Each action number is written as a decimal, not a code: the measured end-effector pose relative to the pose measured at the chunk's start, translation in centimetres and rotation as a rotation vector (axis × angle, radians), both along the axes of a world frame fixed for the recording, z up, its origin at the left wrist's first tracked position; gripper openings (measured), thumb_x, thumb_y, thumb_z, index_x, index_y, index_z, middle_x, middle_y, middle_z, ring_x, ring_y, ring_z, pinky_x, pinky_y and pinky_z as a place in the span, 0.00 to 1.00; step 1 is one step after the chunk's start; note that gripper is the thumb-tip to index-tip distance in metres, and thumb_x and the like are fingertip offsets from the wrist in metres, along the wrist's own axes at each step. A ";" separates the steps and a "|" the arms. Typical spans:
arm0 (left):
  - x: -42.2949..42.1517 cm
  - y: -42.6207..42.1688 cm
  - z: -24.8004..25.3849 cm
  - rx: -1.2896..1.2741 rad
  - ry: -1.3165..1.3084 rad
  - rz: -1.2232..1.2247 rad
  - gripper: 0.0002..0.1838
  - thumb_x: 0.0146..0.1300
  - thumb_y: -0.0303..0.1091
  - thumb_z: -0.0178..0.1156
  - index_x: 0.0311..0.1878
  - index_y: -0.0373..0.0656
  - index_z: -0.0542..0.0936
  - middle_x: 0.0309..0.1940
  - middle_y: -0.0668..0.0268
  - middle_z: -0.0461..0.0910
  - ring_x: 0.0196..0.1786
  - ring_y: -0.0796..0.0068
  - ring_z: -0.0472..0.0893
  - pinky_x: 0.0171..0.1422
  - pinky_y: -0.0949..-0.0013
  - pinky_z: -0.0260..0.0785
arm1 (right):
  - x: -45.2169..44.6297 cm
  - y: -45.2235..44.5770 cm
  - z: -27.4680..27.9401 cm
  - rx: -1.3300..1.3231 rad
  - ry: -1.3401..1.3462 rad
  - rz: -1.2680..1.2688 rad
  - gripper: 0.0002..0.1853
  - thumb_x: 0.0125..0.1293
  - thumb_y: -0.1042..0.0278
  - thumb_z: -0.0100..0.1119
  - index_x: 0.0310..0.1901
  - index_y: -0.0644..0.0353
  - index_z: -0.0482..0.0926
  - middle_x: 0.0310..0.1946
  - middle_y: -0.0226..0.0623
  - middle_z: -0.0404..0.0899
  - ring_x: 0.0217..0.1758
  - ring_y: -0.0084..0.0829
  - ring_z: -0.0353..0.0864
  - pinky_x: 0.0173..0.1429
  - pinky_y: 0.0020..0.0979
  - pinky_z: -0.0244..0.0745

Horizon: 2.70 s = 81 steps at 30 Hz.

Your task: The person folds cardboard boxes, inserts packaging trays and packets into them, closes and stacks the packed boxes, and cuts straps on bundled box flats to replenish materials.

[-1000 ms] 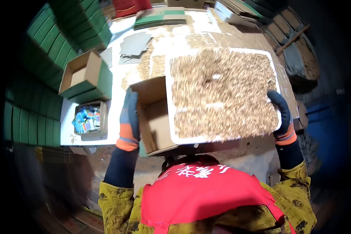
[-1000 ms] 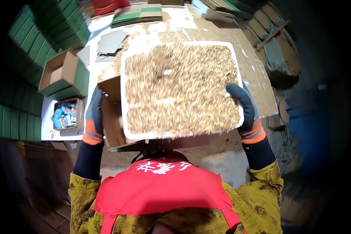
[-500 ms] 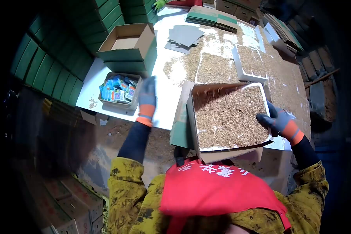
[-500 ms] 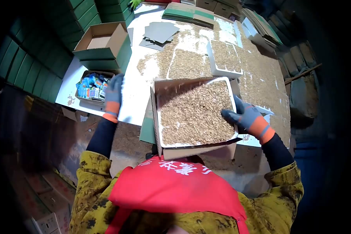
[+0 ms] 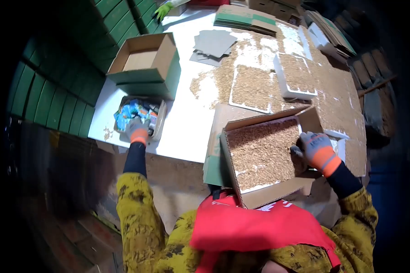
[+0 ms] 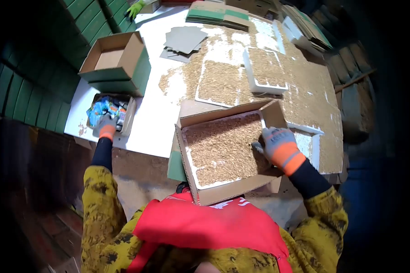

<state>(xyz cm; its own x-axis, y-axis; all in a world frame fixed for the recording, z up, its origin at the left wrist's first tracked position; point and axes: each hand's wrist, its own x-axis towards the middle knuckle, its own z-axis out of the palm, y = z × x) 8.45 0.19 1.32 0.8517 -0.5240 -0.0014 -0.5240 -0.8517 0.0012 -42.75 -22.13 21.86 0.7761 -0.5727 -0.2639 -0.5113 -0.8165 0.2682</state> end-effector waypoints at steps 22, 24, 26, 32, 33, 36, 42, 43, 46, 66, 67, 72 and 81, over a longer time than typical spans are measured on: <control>1.5 1.6 3.7 -0.099 0.126 -0.115 0.20 0.64 0.48 0.49 0.43 0.42 0.82 0.42 0.51 0.82 0.49 0.49 0.79 0.55 0.55 0.69 | 0.6 3.2 4.5 0.393 -0.813 -0.031 0.17 0.60 0.68 0.63 0.51 0.58 0.77 0.36 0.42 0.79 0.33 0.35 0.78 0.37 0.32 0.73; 1.0 1.6 5.1 -0.271 0.045 -0.133 0.16 0.63 0.43 0.53 0.42 0.41 0.82 0.39 0.53 0.83 0.47 0.52 0.80 0.52 0.58 0.70 | 0.0 3.4 4.5 0.430 -0.857 -0.066 0.16 0.61 0.68 0.63 0.51 0.58 0.77 0.37 0.41 0.79 0.35 0.35 0.80 0.39 0.31 0.74; -1.6 -0.3 9.2 -0.777 0.254 -0.274 0.11 0.61 0.31 0.56 0.42 0.38 0.82 0.35 0.57 0.84 0.42 0.58 0.81 0.48 0.61 0.71 | -0.8 3.3 4.6 0.404 -0.965 -0.051 0.16 0.61 0.68 0.63 0.51 0.58 0.78 0.37 0.41 0.80 0.37 0.35 0.80 0.40 0.31 0.75; -22.5 -7.2 26.7 -1.005 -0.191 -1.242 0.09 0.57 0.26 0.61 0.42 0.41 0.81 0.38 0.61 0.82 0.40 0.66 0.80 0.49 0.66 0.71 | -3.0 2.2 5.9 0.294 -1.092 -0.062 0.16 0.61 0.74 0.59 0.52 0.58 0.78 0.42 0.40 0.80 0.41 0.37 0.80 0.45 0.31 0.74; -26.0 -8.1 26.4 -0.743 -0.161 -1.297 0.12 0.55 0.28 0.60 0.44 0.42 0.80 0.40 0.62 0.80 0.43 0.65 0.79 0.51 0.64 0.70 | -3.3 1.7 6.1 0.319 -1.113 -0.080 0.17 0.61 0.75 0.58 0.53 0.58 0.78 0.42 0.40 0.80 0.42 0.36 0.80 0.46 0.31 0.74; -31.0 -7.9 21.8 -0.268 -0.075 -1.486 0.20 0.53 0.30 0.60 0.52 0.45 0.76 0.48 0.61 0.76 0.54 0.61 0.74 0.63 0.55 0.63 | -4.7 0.4 5.9 0.379 -1.227 -0.154 0.17 0.62 0.73 0.58 0.54 0.58 0.77 0.44 0.39 0.81 0.45 0.34 0.81 0.48 0.30 0.74; -25.7 -7.2 23.0 -0.850 0.029 -0.965 0.20 0.57 0.27 0.60 0.54 0.41 0.77 0.50 0.57 0.78 0.55 0.54 0.75 0.63 0.57 0.63 | -8.5 -0.4 2.1 0.501 -1.117 -0.314 0.41 0.58 0.62 0.66 0.70 0.57 0.55 0.67 0.45 0.60 0.63 0.40 0.69 0.62 0.37 0.69; -24.1 -7.2 21.9 -0.834 0.244 -0.768 0.19 0.62 0.28 0.58 0.57 0.39 0.76 0.51 0.58 0.78 0.55 0.61 0.76 0.62 0.63 0.65 | -8.6 0.1 1.6 0.609 -1.074 -0.319 0.46 0.57 0.59 0.67 0.72 0.56 0.50 0.70 0.45 0.56 0.65 0.44 0.67 0.65 0.38 0.66; -19.2 -8.0 17.4 -1.018 0.868 -0.453 0.21 0.70 0.40 0.52 0.61 0.37 0.72 0.53 0.59 0.77 0.56 0.73 0.75 0.61 0.67 0.66 | -8.4 0.9 -1.0 0.587 -1.023 -0.311 0.40 0.61 0.65 0.60 0.72 0.57 0.52 0.67 0.50 0.62 0.68 0.45 0.65 0.67 0.36 0.63; -3.6 18.5 -4.4 -1.067 1.715 -0.617 0.18 0.69 0.34 0.50 0.58 0.37 0.75 0.52 0.62 0.79 0.54 0.70 0.77 0.62 0.67 0.67 | 35.1 30.5 -0.5 0.577 -0.972 0.037 0.19 0.63 0.67 0.51 0.53 0.68 0.76 0.46 0.46 0.79 0.51 0.36 0.78 0.57 0.34 0.71; -1.4 22.9 -11.0 -1.045 1.444 -0.546 0.17 0.70 0.34 0.49 0.57 0.38 0.75 0.52 0.60 0.79 0.55 0.69 0.77 0.62 0.67 0.66 | 40.2 32.8 -3.5 0.872 -0.817 -0.005 0.21 0.60 0.76 0.55 0.57 0.65 0.74 0.48 0.46 0.79 0.51 0.35 0.79 0.57 0.33 0.71; 10.7 45.5 -22.1 -1.202 0.779 0.465 0.18 0.68 0.36 0.50 0.57 0.37 0.74 0.51 0.55 0.79 0.54 0.63 0.77 0.60 0.67 0.67 | 59.9 42.3 -21.1 1.476 -0.402 0.200 0.20 0.66 0.70 0.56 0.59 0.62 0.72 0.49 0.39 0.80 0.50 0.26 0.79 0.54 0.29 0.74; 6.6 60.3 -26.3 -1.659 0.765 1.314 0.23 0.71 0.44 0.47 0.59 0.35 0.72 0.53 0.59 0.77 0.54 0.67 0.77 0.61 0.66 0.66 | 88.2 50.5 -55.3 1.927 -0.292 -0.944 0.28 0.69 0.57 0.53 0.66 0.60 0.61 0.61 0.48 0.66 0.63 0.50 0.68 0.62 0.45 0.70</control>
<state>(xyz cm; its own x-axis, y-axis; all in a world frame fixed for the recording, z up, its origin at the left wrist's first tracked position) 15.08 60.52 -25.00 0.6712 0.2686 -0.6909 0.5993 0.3519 0.7190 45.41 28.33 -33.42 0.6133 0.0498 -0.7883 -0.6797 0.5417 -0.4946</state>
